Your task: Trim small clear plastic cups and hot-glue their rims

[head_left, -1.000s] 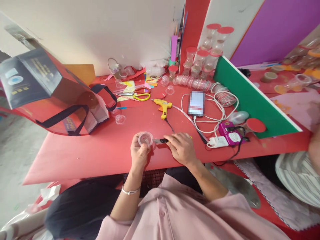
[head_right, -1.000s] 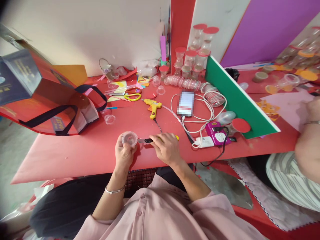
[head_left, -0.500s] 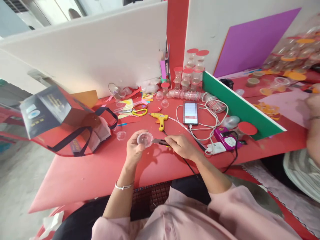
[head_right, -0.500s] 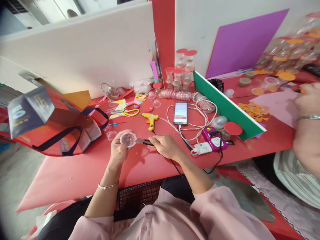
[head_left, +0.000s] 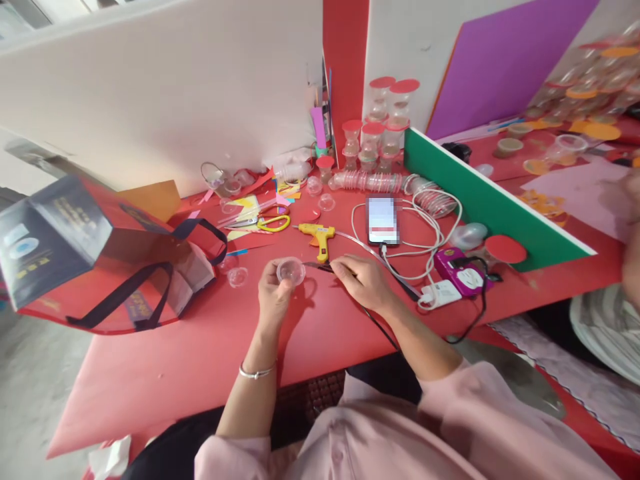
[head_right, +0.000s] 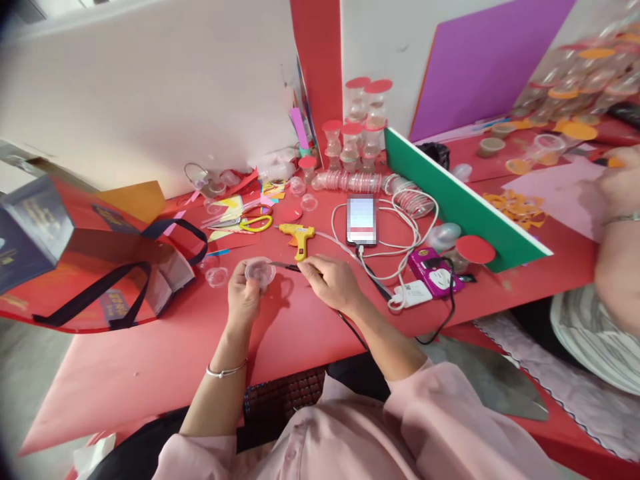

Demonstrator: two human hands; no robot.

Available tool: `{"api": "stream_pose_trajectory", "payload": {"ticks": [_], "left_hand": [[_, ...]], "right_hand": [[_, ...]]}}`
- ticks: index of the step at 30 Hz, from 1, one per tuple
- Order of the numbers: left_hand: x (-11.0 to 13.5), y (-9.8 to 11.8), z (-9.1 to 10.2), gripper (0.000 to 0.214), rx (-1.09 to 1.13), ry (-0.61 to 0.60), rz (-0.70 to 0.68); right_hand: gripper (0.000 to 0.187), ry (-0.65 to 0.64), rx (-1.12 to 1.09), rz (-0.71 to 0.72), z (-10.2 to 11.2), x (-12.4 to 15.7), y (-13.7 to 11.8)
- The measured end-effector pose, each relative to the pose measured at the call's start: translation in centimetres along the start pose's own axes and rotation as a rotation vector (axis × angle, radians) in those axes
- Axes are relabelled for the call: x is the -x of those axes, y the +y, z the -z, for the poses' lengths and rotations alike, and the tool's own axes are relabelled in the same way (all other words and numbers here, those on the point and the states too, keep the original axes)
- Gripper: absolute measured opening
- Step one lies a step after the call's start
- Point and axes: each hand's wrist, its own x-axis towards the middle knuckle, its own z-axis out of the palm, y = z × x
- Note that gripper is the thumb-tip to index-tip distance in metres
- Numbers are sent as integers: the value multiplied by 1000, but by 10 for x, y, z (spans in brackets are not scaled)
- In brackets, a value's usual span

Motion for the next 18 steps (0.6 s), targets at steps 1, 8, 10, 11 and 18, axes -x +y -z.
{"api": "stream_pose_trajectory", "payload": {"ticks": [1, 8, 10, 11, 18], "left_hand": [[0, 0, 0, 59, 33, 21, 11], [2, -1, -3, 61, 183, -18, 63], [2, -1, -4, 64, 198, -25, 62], [3, -1, -4, 65, 201, -32, 63], [5, 0, -4, 70, 213, -124, 91]], "right_hand": [[32, 22, 4, 33, -1, 0, 1], [29, 59, 169, 206, -13, 6, 1], [30, 54, 209, 227, -16, 9, 1], [30, 61, 232, 238, -17, 10, 1], [30, 215, 374, 229, -10, 8, 10]]}}
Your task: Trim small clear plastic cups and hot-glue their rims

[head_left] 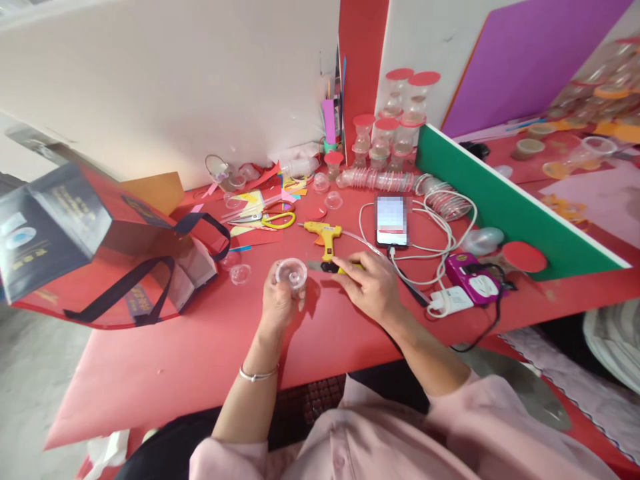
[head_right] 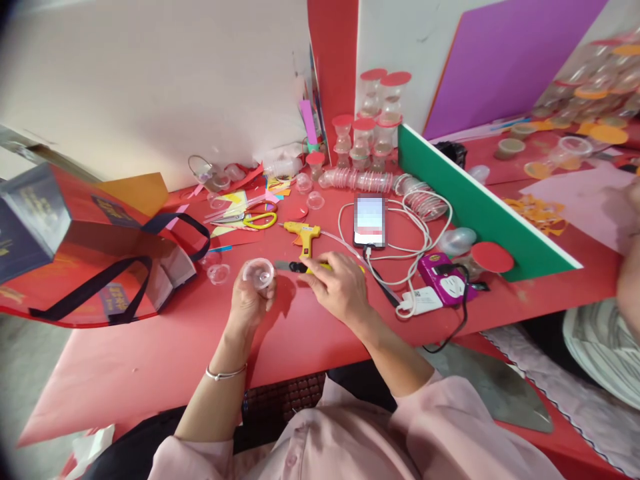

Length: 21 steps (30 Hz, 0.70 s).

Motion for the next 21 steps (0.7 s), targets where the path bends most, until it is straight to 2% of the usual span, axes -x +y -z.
{"api": "stream_pose_trajectory", "payload": {"ticks": [3, 6, 9, 12, 15, 18, 21], "left_hand": [[0, 0, 0, 72, -18, 31, -6], [0, 0, 0, 69, -80, 97, -3], [1, -2, 0, 74, -94, 67, 9], [3, -4, 1, 78, -74, 14, 25], [2, -3, 1, 65, -49, 33, 53], [0, -2, 1, 49, 2, 92, 89], [-1, -2, 2, 54, 30, 98, 87]], "right_hand": [[30, 38, -36, -61, 4, 1, 2], [31, 2, -78, -43, 5, 5, -4], [34, -46, -81, -7, 2, 10, -10], [36, -17, -17, -19, -2, 14, -7], [36, 23, -35, -86, -5, 16, 1], [35, 10, -109, -121, -6, 18, 5], [35, -14, -111, -109, -7, 18, 4]]}}
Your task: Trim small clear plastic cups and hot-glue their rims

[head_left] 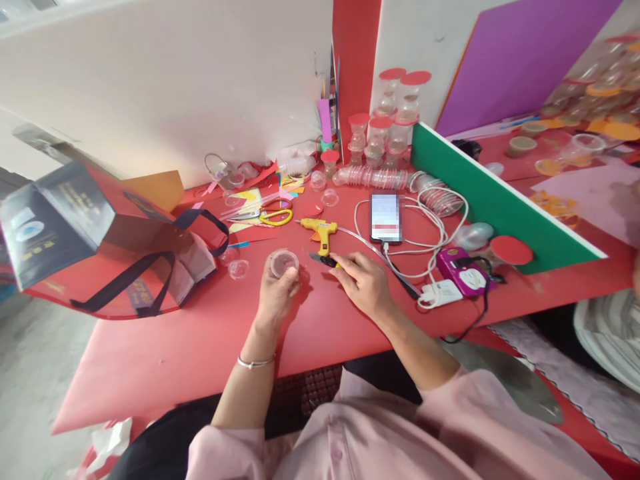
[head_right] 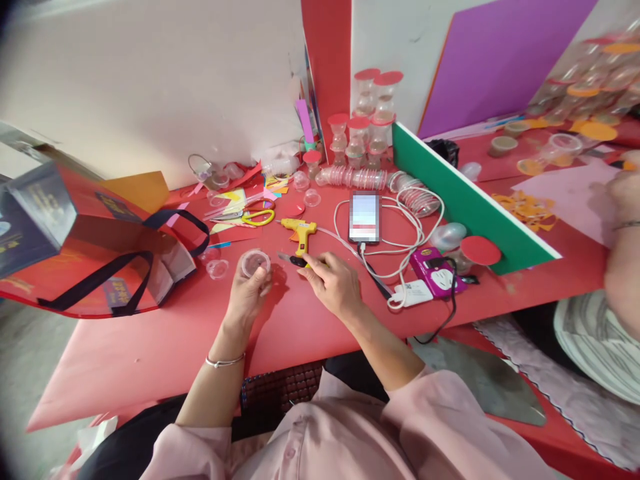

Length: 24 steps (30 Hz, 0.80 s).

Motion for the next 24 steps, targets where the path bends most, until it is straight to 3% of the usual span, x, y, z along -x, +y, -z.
{"api": "stream_pose_trajectory", "payload": {"ticks": [4, 9, 18, 24], "left_hand": [[0, -2, -2, 61, -32, -23, -39], [0, -4, -7, 55, 6, -84, -56], [0, -7, -2, 50, -243, -37, -133], [0, -6, -4, 51, -243, -55, -165]], "right_hand": [[34, -1, 35, 20, -1, 0, -2], [33, -9, 62, 25, 0, 0, -2], [35, 10, 126, 104, -2, 2, 0], [36, 88, 193, 128, -3, 3, 3]]}}
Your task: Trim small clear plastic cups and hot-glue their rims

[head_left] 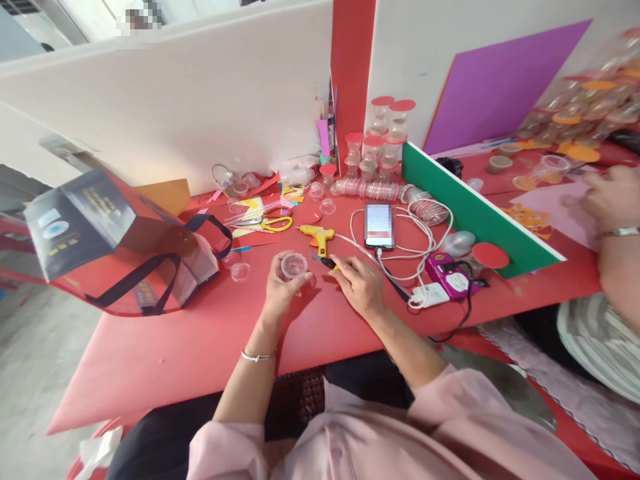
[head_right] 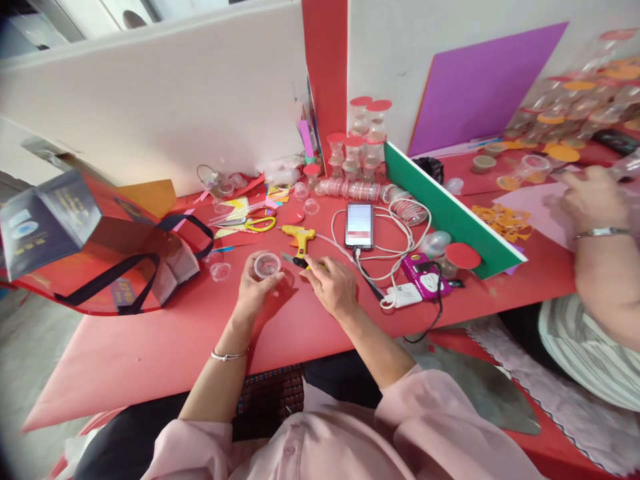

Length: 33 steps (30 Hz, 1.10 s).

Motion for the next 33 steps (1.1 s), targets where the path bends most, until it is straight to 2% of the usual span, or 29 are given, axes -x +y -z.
{"api": "stream_pose_trajectory", "payload": {"ticks": [4, 10, 15, 19, 23, 28, 33], "left_hand": [[0, -5, 1, 45, -10, -53, 34], [-1, -12, 0, 41, -3, -46, -8], [0, -12, 1, 49, -83, 4, -42], [0, -11, 3, 56, -101, -17, -74], [0, -10, 3, 54, -140, -3, -59], [0, -7, 1, 58, -212, 21, -139], [3, -6, 3, 56, -220, 19, -133]], "right_hand": [[37, 12, 26, 24, 0, 0, 0], [38, 1, 41, 32, 0, 1, 2], [39, -50, 15, 34, 2, 0, 1], [39, -100, -6, 46, 3, -1, -1], [37, -131, -6, 59, 1, -1, -2], [34, -148, -1, 57, 3, -1, -3], [36, -155, -45, 57, 4, 0, -4]]}}
